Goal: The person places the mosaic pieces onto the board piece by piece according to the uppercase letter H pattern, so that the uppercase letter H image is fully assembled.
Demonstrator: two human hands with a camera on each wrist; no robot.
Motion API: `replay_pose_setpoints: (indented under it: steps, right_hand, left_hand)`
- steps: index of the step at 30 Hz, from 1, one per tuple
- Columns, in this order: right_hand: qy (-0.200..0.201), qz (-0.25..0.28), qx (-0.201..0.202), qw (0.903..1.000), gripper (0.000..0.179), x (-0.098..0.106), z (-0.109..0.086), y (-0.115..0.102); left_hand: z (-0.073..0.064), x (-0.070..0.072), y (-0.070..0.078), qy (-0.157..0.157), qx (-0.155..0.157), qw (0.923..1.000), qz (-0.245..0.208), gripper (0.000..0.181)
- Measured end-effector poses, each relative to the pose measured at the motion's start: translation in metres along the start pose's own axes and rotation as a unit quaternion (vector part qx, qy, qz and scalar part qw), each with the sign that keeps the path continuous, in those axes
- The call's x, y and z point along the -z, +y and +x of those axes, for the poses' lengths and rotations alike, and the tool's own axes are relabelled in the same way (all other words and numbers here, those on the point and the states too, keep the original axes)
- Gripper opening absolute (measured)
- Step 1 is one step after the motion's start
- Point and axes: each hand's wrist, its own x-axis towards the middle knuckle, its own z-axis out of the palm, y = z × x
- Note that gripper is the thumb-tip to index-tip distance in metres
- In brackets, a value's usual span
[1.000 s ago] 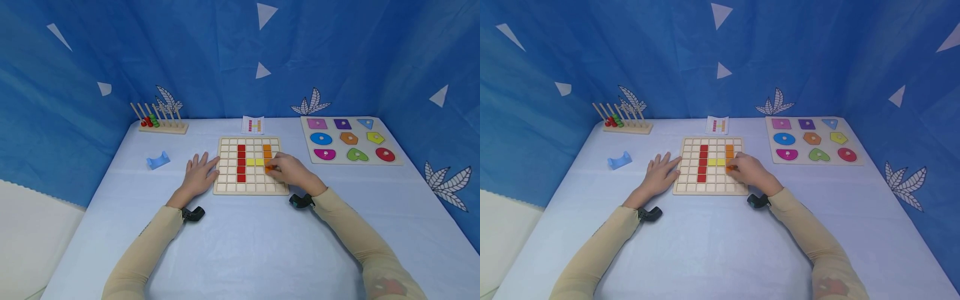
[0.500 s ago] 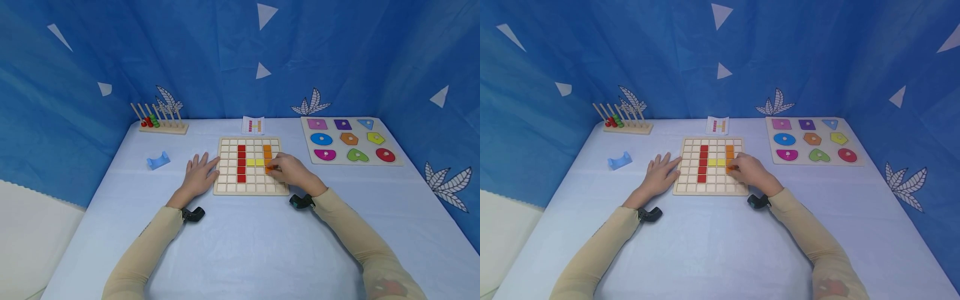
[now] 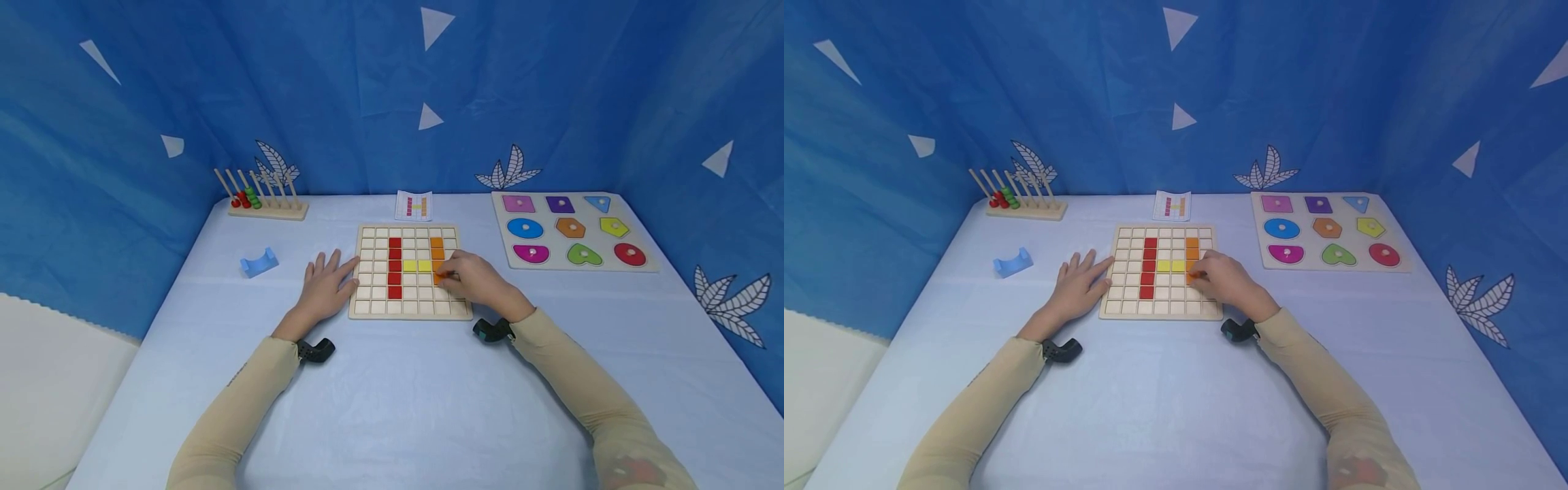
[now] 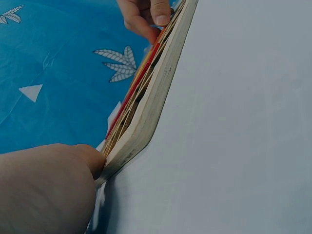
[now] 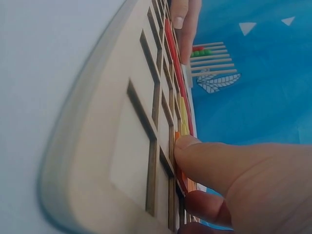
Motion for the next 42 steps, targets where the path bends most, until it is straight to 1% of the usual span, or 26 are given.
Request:
replay_pose_setpoints:
  steps: [8, 15, 21, 25, 33, 42]
  right_hand:
    - [0.003, 0.000, 0.003, 1.0000, 0.028, 0.000, -0.001, -0.001]
    - [0.000, -0.005, -0.002, 1.0000, 0.028, 0.007, -0.007, 0.003]
    - [0.006, -0.007, -0.015, 0.9998, 0.030, 0.014, -0.015, 0.012]
    - [0.011, -0.014, -0.023, 0.9996, 0.033, 0.017, -0.021, 0.019]
    - [0.010, -0.043, -0.061, 0.9972, 0.036, 0.021, -0.034, 0.032]
    - [0.001, -0.037, -0.063, 0.9973, 0.034, 0.019, -0.039, 0.041]
  left_hand:
    - [0.000, -0.001, 0.000, 0.003, -0.002, 1.0000, -0.001, 0.057]
    - [0.000, -0.001, 0.000, 0.005, -0.003, 1.0000, -0.001, 0.057]
    - [0.001, -0.002, -0.001, -0.002, -0.004, 1.0000, 0.000, 0.057]
    - [0.000, -0.001, -0.001, -0.001, -0.001, 1.0000, 0.000, 0.057]
    - [0.000, 0.000, 0.000, -0.002, 0.000, 1.0000, 0.000, 0.058]
    - [0.000, 0.000, 0.000, 0.000, -0.001, 1.0000, -0.001, 0.057]
